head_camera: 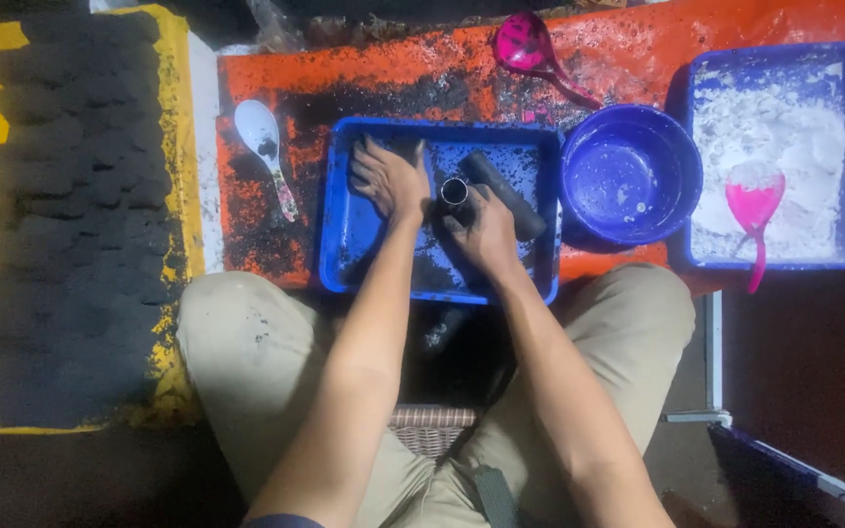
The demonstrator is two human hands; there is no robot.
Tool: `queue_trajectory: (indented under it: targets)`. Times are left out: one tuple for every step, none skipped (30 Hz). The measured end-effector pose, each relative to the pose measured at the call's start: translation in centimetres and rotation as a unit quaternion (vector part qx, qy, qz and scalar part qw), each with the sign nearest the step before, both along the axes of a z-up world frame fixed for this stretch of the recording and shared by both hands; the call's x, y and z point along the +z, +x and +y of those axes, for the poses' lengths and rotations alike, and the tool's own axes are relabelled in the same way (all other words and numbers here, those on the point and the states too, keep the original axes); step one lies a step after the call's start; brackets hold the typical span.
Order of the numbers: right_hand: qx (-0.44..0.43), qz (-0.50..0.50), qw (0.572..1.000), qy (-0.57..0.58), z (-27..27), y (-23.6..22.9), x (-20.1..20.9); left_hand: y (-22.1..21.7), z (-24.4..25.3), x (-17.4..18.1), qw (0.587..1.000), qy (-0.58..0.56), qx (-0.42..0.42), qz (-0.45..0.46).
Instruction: Molding charcoal powder into cylindrical briquettes using a manual press tool.
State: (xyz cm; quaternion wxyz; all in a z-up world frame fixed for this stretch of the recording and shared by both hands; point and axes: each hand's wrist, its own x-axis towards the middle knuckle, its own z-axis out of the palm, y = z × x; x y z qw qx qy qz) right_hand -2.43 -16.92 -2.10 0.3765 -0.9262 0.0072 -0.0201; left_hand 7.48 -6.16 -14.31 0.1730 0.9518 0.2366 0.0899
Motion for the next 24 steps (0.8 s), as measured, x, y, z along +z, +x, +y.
queue_trajectory:
  targets:
    - [-0.002,-0.004,1.0,0.005,0.0,0.1,-0.3,0.2,0.2,-0.1,1.0,-0.01,-0.001,0.012]
    - [-0.004,-0.006,1.0,0.011,-0.1,0.1,-0.6,0.2,0.4,-0.2,0.999,-0.02,-0.001,0.025]
    - [-0.005,-0.004,1.0,0.012,-0.1,0.0,-0.7,0.2,0.7,-0.1,0.999,-0.019,-0.003,0.028]
    - [-0.008,-0.007,1.0,0.019,-0.2,0.0,-0.7,0.3,0.9,-0.1,0.999,0.022,-0.011,0.024]
    - [-0.011,-0.011,1.0,0.025,-0.2,0.0,-0.6,0.4,1.1,0.0,0.998,0.062,-0.02,0.02]
    - [-0.012,-0.01,1.0,0.026,-0.2,0.0,-0.5,0.3,1.4,0.7,0.998,0.062,-0.021,0.02]
    - [-0.011,-0.008,1.0,0.019,-0.2,0.0,-0.4,0.1,1.9,1.4,0.997,0.044,-0.061,-0.014]
    - [-0.007,-0.005,1.0,0.012,-0.1,0.0,-0.3,-0.1,2.4,2.2,0.994,0.025,-0.099,-0.047]
    - [-0.006,-0.004,1.0,0.013,0.0,-0.3,0.0,-0.6,2.8,3.1,0.994,0.025,-0.098,-0.046]
    - [-0.009,0.0,1.0,0.016,0.0,-0.2,0.2,-0.8,3.1,4.0,0.987,0.034,-0.148,-0.052]
    - [-0.012,0.003,1.0,0.019,-0.1,-0.2,0.5,-1.0,3.5,5.0,0.978,0.044,-0.197,-0.057]
    - [-0.014,0.002,1.0,0.019,-0.1,0.0,0.2,-0.5,3.8,4.9,0.977,0.044,-0.199,-0.059]
    - [-0.014,-0.004,1.0,0.022,-0.2,0.1,-0.1,-0.1,4.2,4.7,0.961,0.105,-0.245,-0.074]
    - [-0.011,-0.005,1.0,0.025,-0.2,-0.1,-0.4,-0.2,4.6,4.5,0.94,0.165,-0.287,-0.085]
    - [-0.011,-0.003,1.0,0.025,-0.2,-0.4,-0.3,-0.4,4.8,4.2,0.94,0.165,-0.288,-0.082]
    - [-0.009,-0.004,1.0,0.017,-0.2,-0.3,-0.3,-0.1,5.0,4.0,0.936,0.161,-0.306,-0.064]
    - [-0.007,-0.005,1.0,0.008,-0.2,-0.2,-0.1,0.3,5.1,3.8,0.932,0.157,-0.324,-0.046]
    - [-0.009,-0.008,1.0,0.008,-0.2,-0.2,-0.2,0.1,5.0,5.0,0.931,0.158,-0.325,-0.049]
    - [-0.012,-0.001,1.0,0.018,-0.3,-0.2,-0.2,0.0,4.9,6.2,0.942,0.064,-0.325,0.054]
    - [-0.014,0.009,0.999,0.028,-0.3,-0.3,-0.3,-0.2,4.9,7.3,0.934,-0.031,-0.318,0.158]
    - [-0.015,0.008,0.999,0.028,-0.4,-0.3,-0.4,-1.1,4.3,9.4,0.934,-0.031,-0.319,0.158]
    - [-0.016,0.008,0.999,0.028,-0.4,-0.3,-0.6,-2.0,3.7,11.5,0.924,-0.109,-0.346,0.123]
    - [-0.017,0.009,0.999,0.028,-0.4,-0.4,-0.7,-3.0,3.2,13.6,0.905,-0.186,-0.371,0.089]
    - [-0.016,0.009,0.999,0.029,-0.3,-0.4,-0.5,-3.5,2.8,14.4,0.906,-0.185,-0.37,0.089]
